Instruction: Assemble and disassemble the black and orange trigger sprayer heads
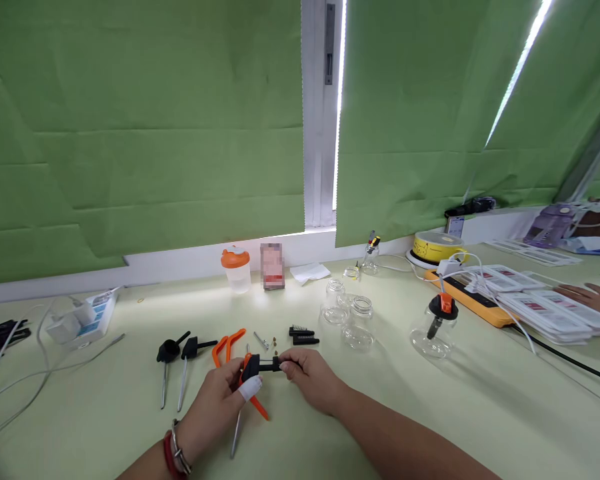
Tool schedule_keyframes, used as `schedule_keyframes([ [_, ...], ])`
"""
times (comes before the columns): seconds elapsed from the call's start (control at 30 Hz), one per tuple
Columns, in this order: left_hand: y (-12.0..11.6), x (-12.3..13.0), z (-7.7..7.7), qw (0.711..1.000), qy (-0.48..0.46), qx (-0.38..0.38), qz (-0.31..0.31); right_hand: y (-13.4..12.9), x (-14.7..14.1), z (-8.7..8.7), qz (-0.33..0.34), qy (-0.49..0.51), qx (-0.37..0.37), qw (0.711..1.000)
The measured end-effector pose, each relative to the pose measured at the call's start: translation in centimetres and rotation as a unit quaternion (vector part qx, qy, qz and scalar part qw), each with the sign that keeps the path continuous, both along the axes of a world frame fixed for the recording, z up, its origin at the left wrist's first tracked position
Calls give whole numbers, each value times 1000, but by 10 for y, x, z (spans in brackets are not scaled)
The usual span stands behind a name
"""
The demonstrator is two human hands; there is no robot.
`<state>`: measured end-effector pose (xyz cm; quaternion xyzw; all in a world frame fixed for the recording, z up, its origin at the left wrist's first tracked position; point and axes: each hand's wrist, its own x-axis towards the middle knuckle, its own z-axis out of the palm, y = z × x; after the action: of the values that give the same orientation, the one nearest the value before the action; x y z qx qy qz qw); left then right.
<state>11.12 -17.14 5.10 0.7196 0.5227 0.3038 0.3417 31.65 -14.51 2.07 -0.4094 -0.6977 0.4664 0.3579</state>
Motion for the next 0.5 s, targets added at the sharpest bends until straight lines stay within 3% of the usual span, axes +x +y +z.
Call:
schedule_keyframes([
  [0.23, 11, -1, -5, 995, -12, -89, 47, -1, -5, 0, -25, -91, 47, 994],
  [0.5, 13, 1, -11, 994, 63, -73, 59, 6, -16, -4, -71, -135, 25, 988],
])
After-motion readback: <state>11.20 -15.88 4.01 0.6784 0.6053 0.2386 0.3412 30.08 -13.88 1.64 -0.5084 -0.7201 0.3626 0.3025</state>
